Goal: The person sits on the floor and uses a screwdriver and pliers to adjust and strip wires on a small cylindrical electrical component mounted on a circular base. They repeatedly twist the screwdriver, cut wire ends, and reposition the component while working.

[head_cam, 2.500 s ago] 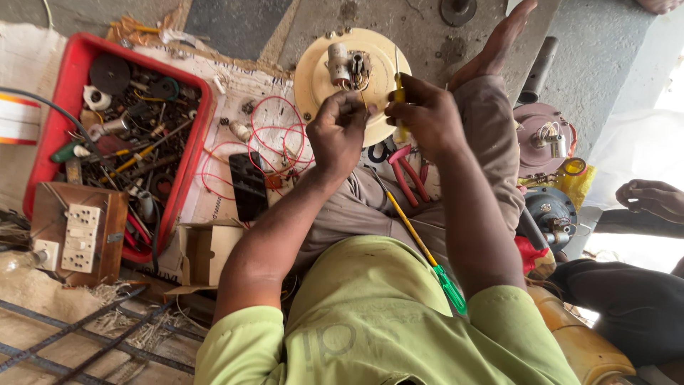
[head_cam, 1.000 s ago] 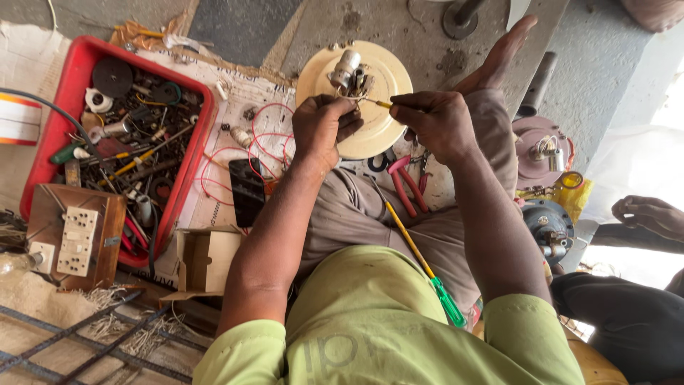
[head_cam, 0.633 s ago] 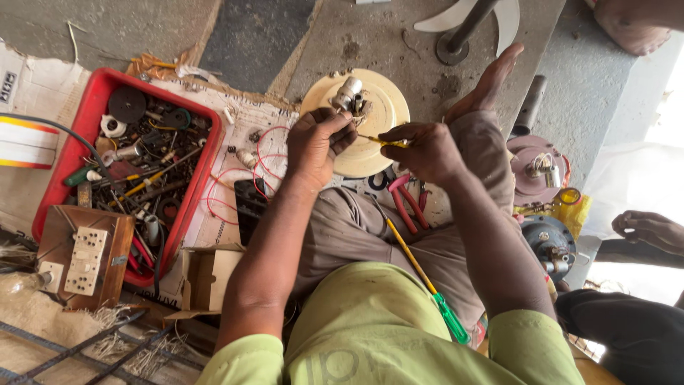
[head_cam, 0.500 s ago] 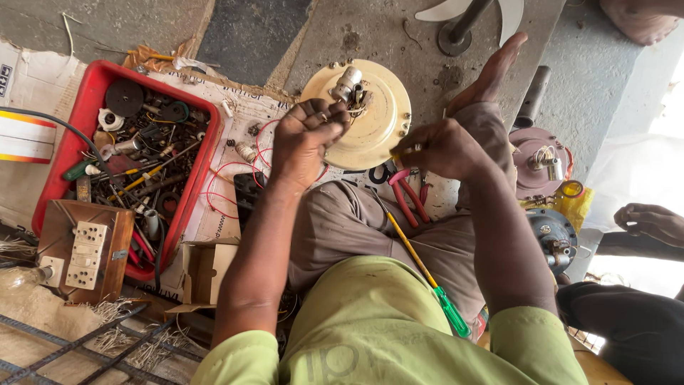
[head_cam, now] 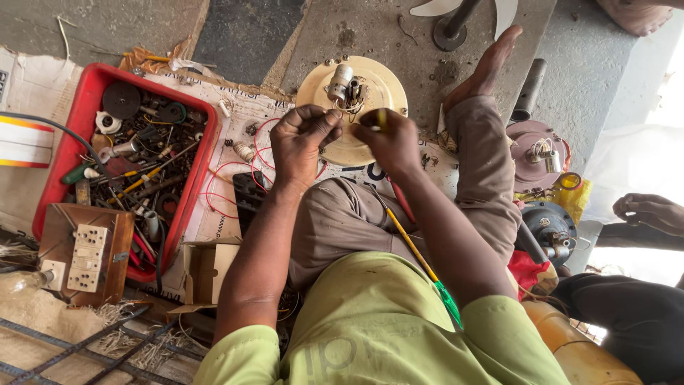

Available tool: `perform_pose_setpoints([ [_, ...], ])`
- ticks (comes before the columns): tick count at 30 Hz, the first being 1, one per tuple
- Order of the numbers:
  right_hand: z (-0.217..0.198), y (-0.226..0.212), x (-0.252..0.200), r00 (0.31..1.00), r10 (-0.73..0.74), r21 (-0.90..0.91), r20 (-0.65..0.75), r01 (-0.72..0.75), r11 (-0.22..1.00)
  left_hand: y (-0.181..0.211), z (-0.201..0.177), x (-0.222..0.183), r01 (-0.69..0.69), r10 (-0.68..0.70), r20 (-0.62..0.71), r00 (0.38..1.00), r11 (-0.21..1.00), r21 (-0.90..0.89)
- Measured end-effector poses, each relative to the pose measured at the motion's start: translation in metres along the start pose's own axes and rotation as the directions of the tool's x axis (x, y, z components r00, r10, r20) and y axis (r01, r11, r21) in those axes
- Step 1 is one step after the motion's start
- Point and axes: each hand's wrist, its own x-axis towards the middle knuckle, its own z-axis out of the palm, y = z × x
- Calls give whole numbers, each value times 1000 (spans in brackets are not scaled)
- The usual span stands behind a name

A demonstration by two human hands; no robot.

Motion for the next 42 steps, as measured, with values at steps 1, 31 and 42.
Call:
perform_pose_setpoints([
  [1,8,-5,4,999,26,20,-41,-25,999,0,2,-1,-14,14,5,1000,1000,-9],
  [31,-21,10,-45,907,-376,-175,-191,346,922,-26,30,-13,-224,134,197,971,793,567],
  [42,-26,7,-43,729,-674,-236,-116,639,732,-15,41,-7,-234,125,219,968,763,602],
])
